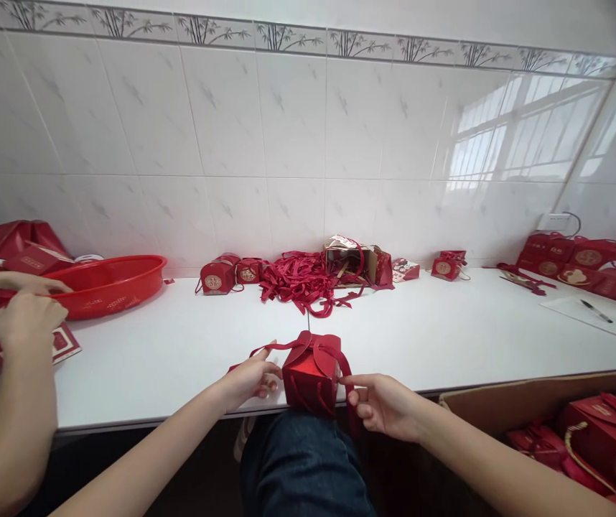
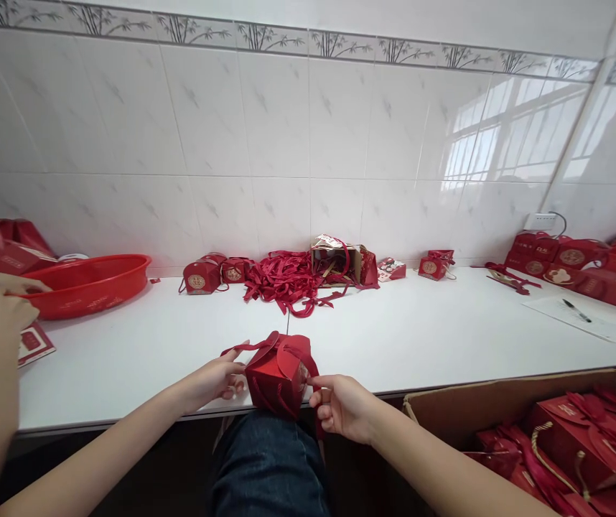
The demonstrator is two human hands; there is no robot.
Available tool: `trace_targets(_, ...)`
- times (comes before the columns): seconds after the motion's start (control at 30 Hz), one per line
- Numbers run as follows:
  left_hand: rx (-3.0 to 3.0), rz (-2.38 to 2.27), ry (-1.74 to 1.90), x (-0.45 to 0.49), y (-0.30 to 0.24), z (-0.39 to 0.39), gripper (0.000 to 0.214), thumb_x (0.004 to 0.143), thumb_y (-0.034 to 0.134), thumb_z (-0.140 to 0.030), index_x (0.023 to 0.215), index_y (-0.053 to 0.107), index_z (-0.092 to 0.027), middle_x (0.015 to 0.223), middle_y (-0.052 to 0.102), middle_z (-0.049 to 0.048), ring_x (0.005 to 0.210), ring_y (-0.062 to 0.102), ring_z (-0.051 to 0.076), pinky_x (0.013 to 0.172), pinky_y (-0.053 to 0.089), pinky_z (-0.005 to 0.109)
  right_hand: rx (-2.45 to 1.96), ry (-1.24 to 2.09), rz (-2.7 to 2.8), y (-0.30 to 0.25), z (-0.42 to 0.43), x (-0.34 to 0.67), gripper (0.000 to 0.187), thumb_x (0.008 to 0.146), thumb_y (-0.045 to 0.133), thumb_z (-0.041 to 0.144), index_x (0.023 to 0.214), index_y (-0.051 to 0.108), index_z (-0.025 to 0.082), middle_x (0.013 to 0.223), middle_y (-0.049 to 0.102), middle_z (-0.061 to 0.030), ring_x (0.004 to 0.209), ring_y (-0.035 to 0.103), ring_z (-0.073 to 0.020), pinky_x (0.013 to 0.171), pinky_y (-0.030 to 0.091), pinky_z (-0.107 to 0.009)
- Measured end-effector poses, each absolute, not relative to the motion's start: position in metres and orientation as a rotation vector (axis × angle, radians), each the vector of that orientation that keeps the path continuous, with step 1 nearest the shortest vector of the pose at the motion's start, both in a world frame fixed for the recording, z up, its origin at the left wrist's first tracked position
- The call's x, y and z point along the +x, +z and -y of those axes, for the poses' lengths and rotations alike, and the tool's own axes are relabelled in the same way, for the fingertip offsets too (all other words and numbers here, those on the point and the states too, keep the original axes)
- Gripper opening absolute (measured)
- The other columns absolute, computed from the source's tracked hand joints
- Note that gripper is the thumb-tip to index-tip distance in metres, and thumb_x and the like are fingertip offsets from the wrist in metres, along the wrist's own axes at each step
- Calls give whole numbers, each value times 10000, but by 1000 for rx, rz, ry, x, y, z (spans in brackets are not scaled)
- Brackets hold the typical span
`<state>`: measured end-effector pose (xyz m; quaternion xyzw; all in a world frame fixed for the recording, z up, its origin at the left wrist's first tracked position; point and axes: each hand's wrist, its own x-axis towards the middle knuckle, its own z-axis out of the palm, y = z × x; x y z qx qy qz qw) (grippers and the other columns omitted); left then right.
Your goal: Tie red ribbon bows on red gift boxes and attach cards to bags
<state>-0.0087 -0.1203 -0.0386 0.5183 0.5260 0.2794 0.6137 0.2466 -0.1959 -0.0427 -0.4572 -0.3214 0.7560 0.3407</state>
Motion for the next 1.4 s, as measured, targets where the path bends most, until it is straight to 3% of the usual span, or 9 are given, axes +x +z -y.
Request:
trace_targets(0.1,1035,-1038,673,-4,-36,125,618,673,618,-229,1258,421,-251,854,640,19,615,570,106,498,317,193,-1208,1899,752,-45,201,241,97,803,509,254,819,527,160,583,519,34,391,330,-37,423,221,-173)
trace_targets(0.27,1130,-1068,766,8,-41,131,315,719,585,-266,1021,583,-176,791,615,16,621,547,111,538,379,220,-1274,1775,869,-50,198,231,383,816,452,223,1199,444,228,656,593,16,402,395,-58,424,237,-173)
trace_targets(0.37,1141,-1007,822,17,-42,135,236,726,563,-247,937,626,-161,890,636,46,726,575,142,610,435,247,-1226,1753,811,-53,187,230,459,812,461,229,1265,397,270,619,553,42,390,369,-52,427,226,-171)
trace_targets(0.47,1079,-1038,905,24,-37,138,247,734,552,-204,963,638,-167,1001,645,70,870,587,178,650,465,256,-1171,1636,680,-54,176,229,473,788,485,198,1250,415,274,586,494,66,387,339,-50,436,243,-176)
trace_targets(0.6,932,-1012,1021,23,-24,137,200,745,539,-149,920,637,-151,1022,656,90,937,595,187,686,487,254,-1010,1457,503,-49,166,230,474,698,569,128,1138,476,280,795,603,28,514,489,-69,486,343,-193)
trace_targets(0.73,682,-928,1151,9,-9,126,172,757,530,-116,896,629,-139,888,657,83,786,624,164,662,501,264,-815,1410,403,-36,159,238,249,679,625,122,865,502,235,1028,635,-1,686,582,-97,557,416,-203)
trace_targets(0.87,588,-873,1268,-5,7,116,212,804,476,-89,941,635,-119,795,621,59,614,577,114,556,483,237,-762,1333,358,-18,154,251,253,672,670,85,745,469,220,1025,651,-13,674,578,-85,571,439,-199)
trace_targets(1.23,978,-900,1334,-14,59,122,244,871,465,-177,951,696,-177,858,636,36,705,557,107,578,430,212,-741,1236,691,20,171,264,373,655,687,69,957,549,239,860,696,-1,854,672,-138,736,506,-240)
trace_targets(1.4,1221,-938,1374,-12,75,112,160,813,578,-264,858,700,-170,888,669,49,741,578,125,605,410,218,-710,1192,787,36,164,273,294,695,709,117,954,625,227,821,696,13,826,675,-113,771,507,-217)
